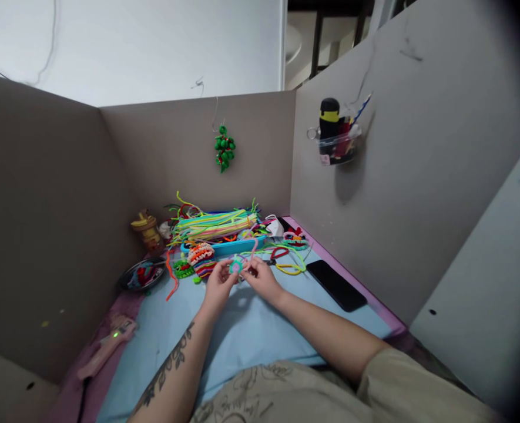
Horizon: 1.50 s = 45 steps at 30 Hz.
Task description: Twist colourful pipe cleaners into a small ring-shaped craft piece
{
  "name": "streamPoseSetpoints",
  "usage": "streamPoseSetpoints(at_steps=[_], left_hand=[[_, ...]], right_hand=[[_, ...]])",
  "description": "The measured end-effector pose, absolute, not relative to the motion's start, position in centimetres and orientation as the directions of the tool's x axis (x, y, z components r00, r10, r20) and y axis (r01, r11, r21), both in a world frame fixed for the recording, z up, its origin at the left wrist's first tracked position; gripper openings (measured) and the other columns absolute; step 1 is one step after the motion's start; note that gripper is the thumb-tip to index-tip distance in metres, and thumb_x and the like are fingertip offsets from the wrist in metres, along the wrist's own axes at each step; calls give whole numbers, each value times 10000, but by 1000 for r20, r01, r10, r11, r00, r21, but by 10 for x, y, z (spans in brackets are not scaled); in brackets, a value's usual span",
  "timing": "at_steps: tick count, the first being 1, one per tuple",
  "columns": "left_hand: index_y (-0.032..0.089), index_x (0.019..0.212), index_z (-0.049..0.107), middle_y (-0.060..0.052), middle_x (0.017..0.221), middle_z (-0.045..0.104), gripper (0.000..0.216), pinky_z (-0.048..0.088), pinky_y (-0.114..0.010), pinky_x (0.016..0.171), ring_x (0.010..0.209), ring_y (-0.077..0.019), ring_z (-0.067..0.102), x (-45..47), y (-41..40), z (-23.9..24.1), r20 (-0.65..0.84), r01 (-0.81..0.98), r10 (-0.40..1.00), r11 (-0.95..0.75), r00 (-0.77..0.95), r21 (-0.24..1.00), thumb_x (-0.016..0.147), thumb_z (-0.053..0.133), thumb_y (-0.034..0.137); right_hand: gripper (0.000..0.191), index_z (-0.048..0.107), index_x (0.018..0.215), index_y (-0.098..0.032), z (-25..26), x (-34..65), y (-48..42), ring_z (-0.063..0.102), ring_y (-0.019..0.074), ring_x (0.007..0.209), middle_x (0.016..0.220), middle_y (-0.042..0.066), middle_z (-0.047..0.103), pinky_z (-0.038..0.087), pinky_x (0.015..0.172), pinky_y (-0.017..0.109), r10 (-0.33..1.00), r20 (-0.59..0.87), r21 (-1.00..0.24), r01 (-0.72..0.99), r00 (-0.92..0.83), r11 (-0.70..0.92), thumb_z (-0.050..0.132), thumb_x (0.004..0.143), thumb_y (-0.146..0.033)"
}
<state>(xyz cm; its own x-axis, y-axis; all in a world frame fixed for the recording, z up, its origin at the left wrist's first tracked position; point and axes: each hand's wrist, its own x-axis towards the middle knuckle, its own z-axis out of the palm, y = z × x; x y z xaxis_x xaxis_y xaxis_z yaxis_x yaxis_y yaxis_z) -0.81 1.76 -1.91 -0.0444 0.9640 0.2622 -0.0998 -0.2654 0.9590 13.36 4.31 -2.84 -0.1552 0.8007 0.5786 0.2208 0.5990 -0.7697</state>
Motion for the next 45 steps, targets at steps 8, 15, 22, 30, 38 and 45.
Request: streamPoseSetpoints(at_steps=[8,15,22,30,38,45], left_hand=[[166,1007,503,-30,807,605,379,475,-270,635,665,-132,590,-8,16,-22,287,-67,956,-282,63,957,691,660,304],[160,1019,497,-18,760,596,398,464,-259,618,655,-135,588,-8,16,-23,288,-5,957,-288,40,958,692,655,325],[147,1006,514,-36,813,600,377,460,-257,606,655,-133,585,-8,18,-26,294,75,954,-298,57,952,694,642,315],[137,991,538,-8,713,573,385,409,-216,504,554,-103,529,-13,17,-17,213,4,970,-215,118,977,657,663,281],[157,1064,516,-56,881,586,409,443,-242,566,634,-120,555,-12,17,-20,279,94,953,-291,120,952,705,618,323],[172,937,513,-19,768,555,268,413,-230,564,613,-113,515,-17,20,-25,490,386,841,-384,-229,839,746,578,348]], right_hand=[[258,436,509,-172,-27,137,49,403,102,572,591,-36,415,343,553,228,872,467,-875,64,-144,479,595,693,-258],[185,466,552,-170,-30,136,51,403,103,583,585,-41,429,331,558,218,883,453,-885,62,-121,462,587,669,-247],[108,502,620,-170,-26,141,54,410,101,569,601,-40,457,338,556,218,890,435,-897,16,-137,441,567,688,-222],[151,597,656,-173,-25,154,63,505,149,800,786,13,520,394,732,267,839,500,-843,101,-214,528,631,705,-311],[214,609,635,-175,-36,148,67,524,190,981,986,55,536,335,935,351,879,390,-907,48,-274,417,593,736,-363],[245,602,695,-177,-37,149,68,491,197,1011,998,70,525,353,913,342,883,460,-879,98,-91,467,526,771,-397]])
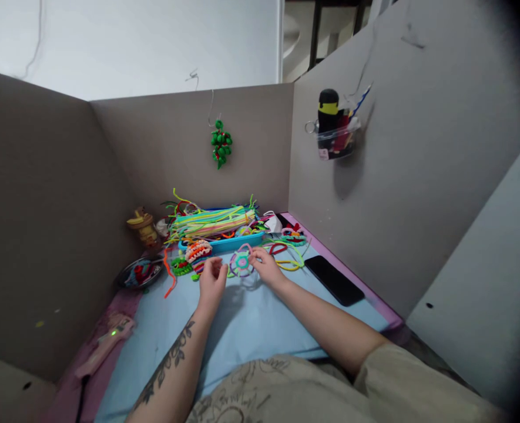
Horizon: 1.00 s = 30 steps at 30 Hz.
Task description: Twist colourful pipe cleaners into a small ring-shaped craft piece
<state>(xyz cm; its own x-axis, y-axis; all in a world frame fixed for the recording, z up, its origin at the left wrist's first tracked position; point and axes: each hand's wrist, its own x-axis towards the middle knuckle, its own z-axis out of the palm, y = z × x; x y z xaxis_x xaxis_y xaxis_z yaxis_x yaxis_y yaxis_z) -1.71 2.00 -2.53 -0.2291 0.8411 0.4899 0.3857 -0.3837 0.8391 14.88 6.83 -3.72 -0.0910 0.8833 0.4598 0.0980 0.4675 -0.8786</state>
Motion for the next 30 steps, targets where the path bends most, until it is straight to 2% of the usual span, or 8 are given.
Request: streamPoseSetpoints(at_steps=[5,11,14,18,23,27,30], left_hand=[[185,965,483,24,643,548,277,377,-208,498,533,-104,503,-8,16,-30,403,230,914,-384,-39,894,753,574,338],[199,909,420,63,591,485,292,333,-181,490,519,-82,474,-11,18,-28,391,22,918,-390,-67,921,719,622,293],[205,913,406,70,601,460,288,322,-173,487,519,-71,452,-12,20,-27,393,-11,919,-394,-37,919,727,614,277],[205,981,415,59,623,478,279,322,-179,464,500,-73,440,-10,17,-26,384,72,923,-382,-13,921,767,562,306],[183,1055,481,-44,886,584,353,385,-210,525,653,-114,532,-9,14,-22,424,264,905,-401,-35,877,752,573,336],[169,1026,498,-36,833,605,342,377,-212,517,590,-104,510,-10,15,-21,418,300,907,-383,-60,874,742,579,343],[160,888,562,-27,799,600,253,380,-219,528,565,-99,484,-12,17,-22,404,373,913,-353,-64,858,728,584,355]], right_hand=[[258,592,680,-175,-38,142,61,496,195,982,998,76,519,385,857,316,881,464,-879,80,-91,470,526,772,-407],[251,595,686,-179,-39,141,59,501,169,922,922,42,536,360,875,301,853,483,-863,57,-197,501,518,793,-393],[276,587,662,-177,-39,141,60,498,165,881,853,31,530,373,838,294,846,471,-869,35,-249,494,507,799,-403],[274,586,657,-175,-39,139,59,497,168,871,858,29,528,376,810,289,872,455,-884,24,-182,467,514,785,-407],[320,531,608,-175,-41,138,61,475,150,722,718,15,506,395,665,254,910,406,-913,10,-84,408,504,776,-447],[326,511,617,-179,-40,138,61,423,125,609,622,-10,451,369,565,234,928,367,-930,-39,-70,365,498,774,-464],[323,503,617,-178,-39,138,59,415,120,601,619,-15,443,359,561,233,922,380,-925,-47,-69,378,501,773,-461]])
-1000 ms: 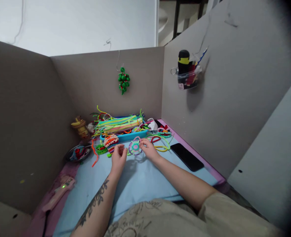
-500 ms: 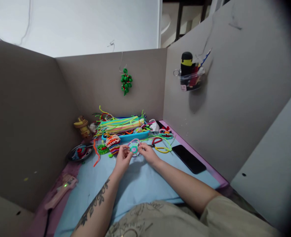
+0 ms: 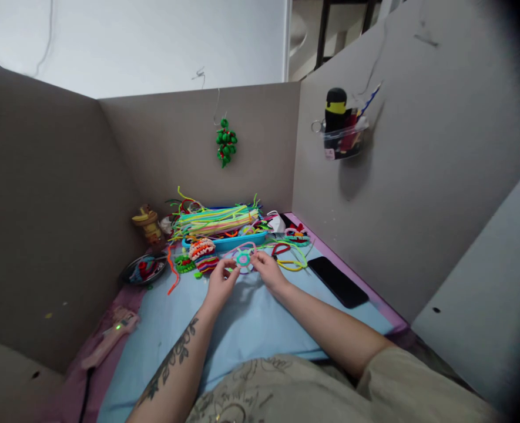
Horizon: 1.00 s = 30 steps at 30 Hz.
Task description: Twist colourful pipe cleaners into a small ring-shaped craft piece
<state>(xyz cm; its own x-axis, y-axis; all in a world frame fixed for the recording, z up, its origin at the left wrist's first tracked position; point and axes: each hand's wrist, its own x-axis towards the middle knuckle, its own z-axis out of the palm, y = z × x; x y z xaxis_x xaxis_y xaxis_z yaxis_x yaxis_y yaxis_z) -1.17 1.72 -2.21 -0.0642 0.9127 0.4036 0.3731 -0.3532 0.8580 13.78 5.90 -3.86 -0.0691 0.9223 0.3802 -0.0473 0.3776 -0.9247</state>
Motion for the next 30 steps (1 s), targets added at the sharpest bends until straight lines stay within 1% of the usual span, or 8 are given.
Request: streamPoseSetpoints(at_steps=[4,7,10,11,13,16,21,30], left_hand=[[153,697,590,-9,668,562,222,358,-223,531,554,-109,459,-13,19,-24,418,462,908,-362,-20,809,739,558,368],[153,659,567,10,582,525,252,337,-218,501,520,-109,449,-16,21,-25,387,439,917,-309,-99,844,752,530,385],[152,644,553,17,542,515,259,330,-210,472,486,-106,454,-18,23,-26,334,373,928,-256,-163,892,746,533,389],[150,651,554,17,542,520,260,329,-208,461,474,-102,456,-18,24,-27,313,346,937,-246,-154,905,745,534,392],[146,684,560,11,562,541,260,334,-202,443,460,-97,468,-16,24,-30,259,278,960,-221,-108,935,740,540,399],[142,749,572,-6,621,584,251,370,-199,446,506,-112,532,-10,24,-37,165,156,986,-158,-29,975,707,579,389],[148,713,555,-4,600,599,234,441,-237,505,517,-130,573,-3,25,-48,111,80,994,-111,8,991,680,608,373],[170,648,507,26,482,545,170,384,-206,411,428,-122,536,-3,23,-49,130,235,991,-126,-4,964,701,552,325]], right_hand=[[302,513,674,-174,-40,136,60,431,116,575,628,-16,474,367,549,236,938,321,-947,-81,-135,312,492,772,-459],[273,501,878,-185,-43,135,61,473,117,603,828,17,546,401,559,245,960,270,-962,-48,-66,268,553,727,-406],[317,480,975,-190,-42,138,59,494,135,687,969,55,527,431,649,284,901,422,-901,153,98,406,592,695,-290],[264,502,955,-190,-40,139,56,498,149,728,957,57,533,429,694,299,857,512,-842,233,61,486,578,712,-260],[125,556,885,-200,-36,141,51,502,175,829,901,51,559,407,781,320,745,649,-677,329,-153,658,529,764,-217],[110,594,830,-209,-32,140,44,491,195,884,855,50,576,379,826,338,663,672,-535,403,-328,742,492,802,-181],[129,604,825,-207,-34,139,44,480,202,873,850,57,562,382,801,333,683,635,-470,522,-360,712,490,801,-152],[142,612,837,-203,-33,139,46,464,219,890,854,76,563,372,817,354,641,622,-327,595,-449,734,472,828,-179]])
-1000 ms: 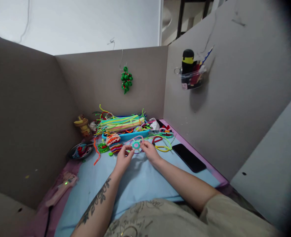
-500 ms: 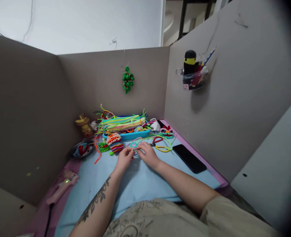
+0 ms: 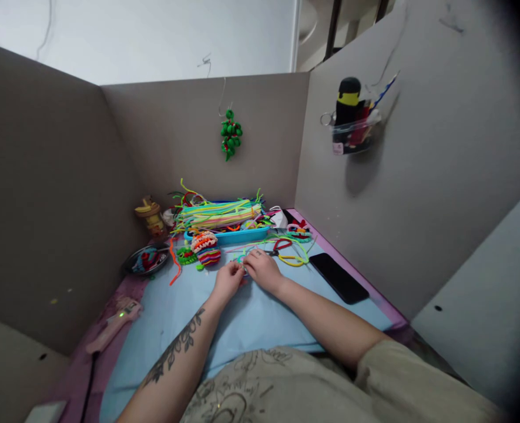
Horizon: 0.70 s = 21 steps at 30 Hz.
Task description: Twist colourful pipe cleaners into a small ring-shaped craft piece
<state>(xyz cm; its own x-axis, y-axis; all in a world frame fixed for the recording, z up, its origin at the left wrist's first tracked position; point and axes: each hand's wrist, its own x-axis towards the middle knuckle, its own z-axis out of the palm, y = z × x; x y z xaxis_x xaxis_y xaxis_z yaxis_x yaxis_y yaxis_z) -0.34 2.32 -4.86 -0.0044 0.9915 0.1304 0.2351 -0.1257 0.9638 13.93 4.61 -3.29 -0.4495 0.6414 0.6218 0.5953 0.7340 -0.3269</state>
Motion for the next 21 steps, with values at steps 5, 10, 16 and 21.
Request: streamPoseSetpoints(at_steps=[5,10,16,21], left_hand=[[172,629,490,40,453,513,140,341,-189,371,396,-110,509,-2,20,-43,116,259,993,-106,-22,960,688,544,287],[172,643,506,34,489,532,103,352,-197,372,422,-117,521,-3,19,-44,95,268,995,-87,-16,960,682,530,264],[161,667,520,35,498,529,129,351,-196,391,433,-112,517,-5,22,-45,87,187,996,-85,-3,979,678,562,282],[147,690,526,11,552,563,198,402,-212,488,525,-128,571,-11,27,-38,152,85,981,-142,-124,986,683,596,332]], right_hand=[[125,611,832,-200,-34,138,46,465,218,891,856,76,564,369,821,352,644,617,-322,601,-453,731,487,821,-186],[114,607,812,-205,-37,137,46,472,214,878,844,71,569,379,756,322,660,604,-287,650,-447,703,494,818,-198],[81,594,760,-205,-38,136,49,490,193,838,811,50,576,377,726,296,706,605,-412,613,-369,674,518,789,-201],[87,577,741,-193,-34,147,62,502,150,694,743,17,562,391,649,265,786,599,-671,438,-154,598,523,769,-254]])
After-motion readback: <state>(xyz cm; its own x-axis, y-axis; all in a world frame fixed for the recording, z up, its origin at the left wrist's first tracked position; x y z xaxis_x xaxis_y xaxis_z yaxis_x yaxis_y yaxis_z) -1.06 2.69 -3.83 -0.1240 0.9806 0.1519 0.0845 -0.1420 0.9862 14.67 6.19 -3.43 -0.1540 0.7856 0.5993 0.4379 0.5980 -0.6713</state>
